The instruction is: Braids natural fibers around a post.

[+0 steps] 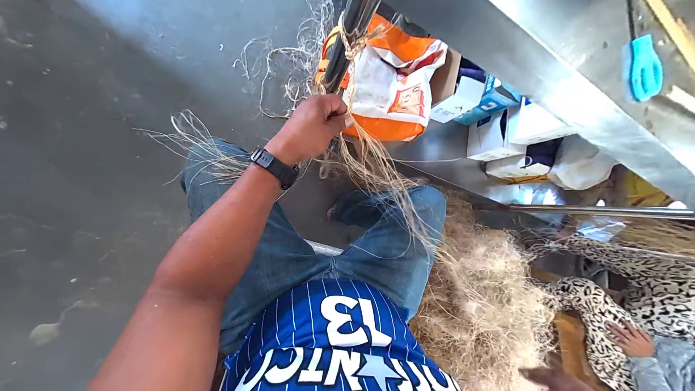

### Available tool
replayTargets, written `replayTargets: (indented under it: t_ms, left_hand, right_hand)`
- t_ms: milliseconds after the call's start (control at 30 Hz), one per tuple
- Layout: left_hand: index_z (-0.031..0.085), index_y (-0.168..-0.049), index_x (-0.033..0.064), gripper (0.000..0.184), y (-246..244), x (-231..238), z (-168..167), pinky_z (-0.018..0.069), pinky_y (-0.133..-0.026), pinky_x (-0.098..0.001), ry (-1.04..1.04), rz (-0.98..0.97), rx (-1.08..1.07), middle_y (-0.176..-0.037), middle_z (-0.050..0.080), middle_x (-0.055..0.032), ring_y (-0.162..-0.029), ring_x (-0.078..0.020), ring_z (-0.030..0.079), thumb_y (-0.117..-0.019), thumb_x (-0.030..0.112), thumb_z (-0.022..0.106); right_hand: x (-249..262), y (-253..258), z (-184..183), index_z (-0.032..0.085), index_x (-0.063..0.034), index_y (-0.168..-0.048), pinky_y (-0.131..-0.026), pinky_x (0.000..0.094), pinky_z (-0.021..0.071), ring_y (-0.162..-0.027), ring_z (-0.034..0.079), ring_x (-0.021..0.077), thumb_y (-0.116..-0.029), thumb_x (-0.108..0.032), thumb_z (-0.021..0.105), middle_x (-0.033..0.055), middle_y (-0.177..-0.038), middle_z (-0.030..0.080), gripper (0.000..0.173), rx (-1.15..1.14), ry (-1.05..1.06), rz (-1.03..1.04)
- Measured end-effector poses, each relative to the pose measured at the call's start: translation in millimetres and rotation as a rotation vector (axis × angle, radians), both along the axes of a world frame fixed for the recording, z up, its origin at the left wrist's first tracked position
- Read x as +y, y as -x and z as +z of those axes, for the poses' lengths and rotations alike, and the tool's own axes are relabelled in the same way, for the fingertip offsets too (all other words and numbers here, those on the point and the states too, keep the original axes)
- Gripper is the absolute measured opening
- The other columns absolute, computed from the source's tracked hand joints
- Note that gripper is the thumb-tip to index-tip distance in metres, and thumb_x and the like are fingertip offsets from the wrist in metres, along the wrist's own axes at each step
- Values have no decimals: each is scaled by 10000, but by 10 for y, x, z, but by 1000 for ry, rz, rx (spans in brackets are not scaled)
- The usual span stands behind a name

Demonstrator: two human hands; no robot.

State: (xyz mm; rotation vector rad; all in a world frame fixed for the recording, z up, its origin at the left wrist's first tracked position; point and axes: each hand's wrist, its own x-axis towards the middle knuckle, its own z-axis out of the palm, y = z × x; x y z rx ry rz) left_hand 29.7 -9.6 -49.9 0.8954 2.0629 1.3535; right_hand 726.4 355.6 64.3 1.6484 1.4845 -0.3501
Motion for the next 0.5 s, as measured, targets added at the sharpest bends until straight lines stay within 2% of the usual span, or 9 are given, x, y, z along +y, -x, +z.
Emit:
replayTargets:
  t_ms: [67, 167, 233, 300, 333, 400, 433, 467, 500]
  left_hand:
    - [643, -981, 84, 203, 5, 11, 1, 464, -661, -315, 3, 1, 3, -780, 573, -8, -683, -100, 532, -1052, 264, 582]
    - [649, -969, 78, 203, -10, 43, -8, 476, -675, -316, 2, 16, 10, -791, 582, -11, -694, -97, 543, -1043, 258, 591]
    - [646, -989, 75, 221, -14, 55, 13, 495, -691, -330, 26, 23, 5, -813, 598, -20, -715, -104, 564, -1042, 283, 596]
    - [645, -986, 73, 236, -21, 70, 26, 505, -697, -338, 35, 31, 4, -813, 608, -24, -720, -110, 576, -1035, 300, 606]
    - [643, -985, 70, 240, -26, 77, 40, 506, -700, -342, 37, 32, 2, -811, 608, -25, -722, -113, 578, -1034, 302, 606]
    - [640, -975, 65, 238, -50, 77, 55, 515, -709, -338, 27, 41, 6, -805, 608, -25, -725, -114, 587, -1037, 291, 599]
    - [641, -980, 56, 230, -66, 72, 58, 533, -725, -340, 18, 50, 4, -817, 624, -33, -736, -117, 606, -1039, 273, 597]
    - [638, -986, 50, 212, -74, 64, 56, 544, -738, -342, 10, 59, -1, -828, 632, -37, -744, -117, 615, -1040, 249, 591]
    - [636, -999, 45, 189, -72, 48, 68, 553, -761, -347, 12, 63, -7, -849, 641, -40, -764, -116, 625, -1040, 222, 581]
  right_hand:
    - [69, 620, 51, 709, -35, -1242, -891, 712, 502, -1085, 658, 474, -1008, -294, 669, 268, -1205, 688, 351, 133, -32, 104]
    - [-238, 2144, 438, 732, -5, -1154, -915, 837, 403, -1115, 602, 590, -980, -311, 687, 360, -1148, 662, 355, 298, -118, 588]
    - [-676, 3208, 519, 723, -23, -1190, -972, 740, 455, -1147, 628, 484, -1008, -384, 647, 279, -1207, 667, 412, 582, -140, 814]
    - [-1041, 4127, 206, 733, -39, -1117, -910, 596, 547, -1010, 690, 335, -1000, -373, 656, 183, -1097, 712, 363, 974, -122, 970]
    - [-1184, 4579, -20, 721, -48, -1134, -906, 547, 562, -1000, 695, 287, -984, -390, 673, 150, -1085, 718, 377, 1133, -81, 1015]
    - [-1456, 5419, -422, 615, -41, -1380, -1057, 481, 525, -1201, 657, 254, -951, -434, 713, 143, -1297, 681, 590, 1310, 93, 1004]
    - [-1592, 5754, -562, 514, -29, -1483, -1060, 433, 528, -1218, 647, 230, -935, -407, 742, 141, -1350, 653, 704, 1358, 229, 923]
    - [-1719, 6004, -652, 455, -25, -1517, -978, 373, 573, -1109, 686, 188, -924, -328, 770, 125, -1288, 680, 737, 1397, 372, 803]
    - [-1808, 6161, -694, 435, -15, -1508, -820, 320, 613, -917, 716, 153, -933, -223, 760, 115, -1158, 716, 692, 1424, 507, 681]
